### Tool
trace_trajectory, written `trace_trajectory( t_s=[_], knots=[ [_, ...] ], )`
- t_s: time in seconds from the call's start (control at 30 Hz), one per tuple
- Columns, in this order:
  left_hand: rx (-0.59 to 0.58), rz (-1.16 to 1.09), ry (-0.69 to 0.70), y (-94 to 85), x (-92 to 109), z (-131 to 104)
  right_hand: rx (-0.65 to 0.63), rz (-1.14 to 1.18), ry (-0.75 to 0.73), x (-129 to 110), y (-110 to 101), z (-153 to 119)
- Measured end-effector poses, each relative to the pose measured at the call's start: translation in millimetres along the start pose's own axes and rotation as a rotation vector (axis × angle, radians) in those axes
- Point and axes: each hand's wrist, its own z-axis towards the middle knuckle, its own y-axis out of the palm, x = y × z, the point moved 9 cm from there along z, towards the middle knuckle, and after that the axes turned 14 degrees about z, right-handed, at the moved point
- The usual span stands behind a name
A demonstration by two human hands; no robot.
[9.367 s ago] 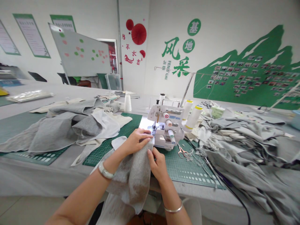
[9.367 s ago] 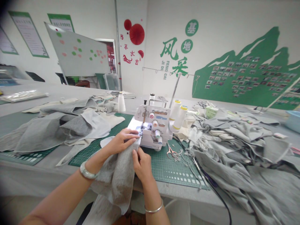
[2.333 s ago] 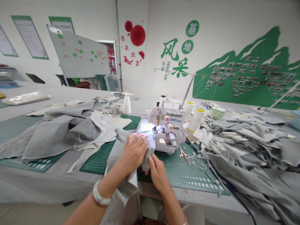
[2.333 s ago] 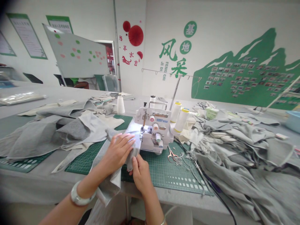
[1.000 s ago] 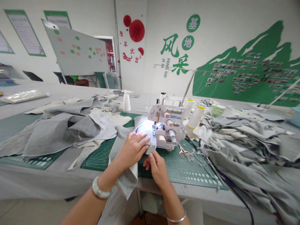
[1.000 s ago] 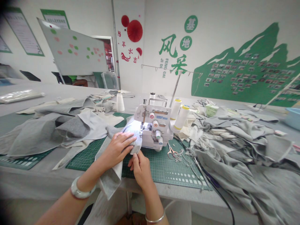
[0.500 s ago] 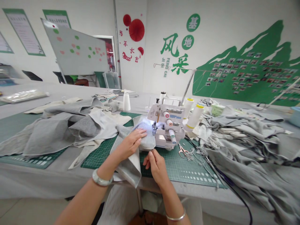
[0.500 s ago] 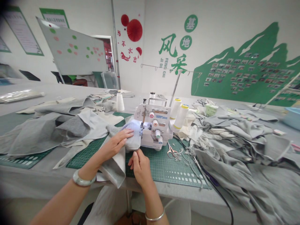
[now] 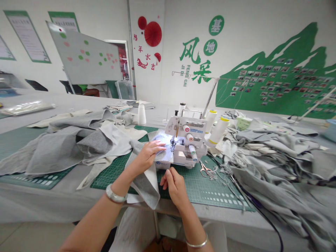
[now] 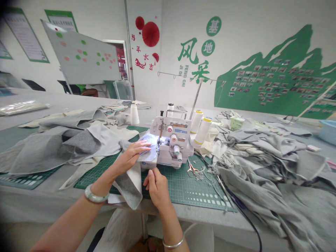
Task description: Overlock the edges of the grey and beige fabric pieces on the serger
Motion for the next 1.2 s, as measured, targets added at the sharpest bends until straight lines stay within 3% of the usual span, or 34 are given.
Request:
trace_trajectory(
  t_s=[0.57,0.77,0.93,1.2],
  knots=[
    [0.002,0.067,0.031,-2.8,12,-5,-0.002,-0.112,-0.083,-7,0,-2],
    [-0.012,0.08,0.008,0.0,6,-4,0.174,-0.228,-0.291,-37,-14,-8],
    [-0.014,0.096,0.017,-0.4,6,-1,0.276,-0.504,-0.574,-80,-4,-10],
    [-0.02,0.129,0.005,-0.5,1,-3,0.238,-0.732,-0.5,-81,19,0]
  ],
)
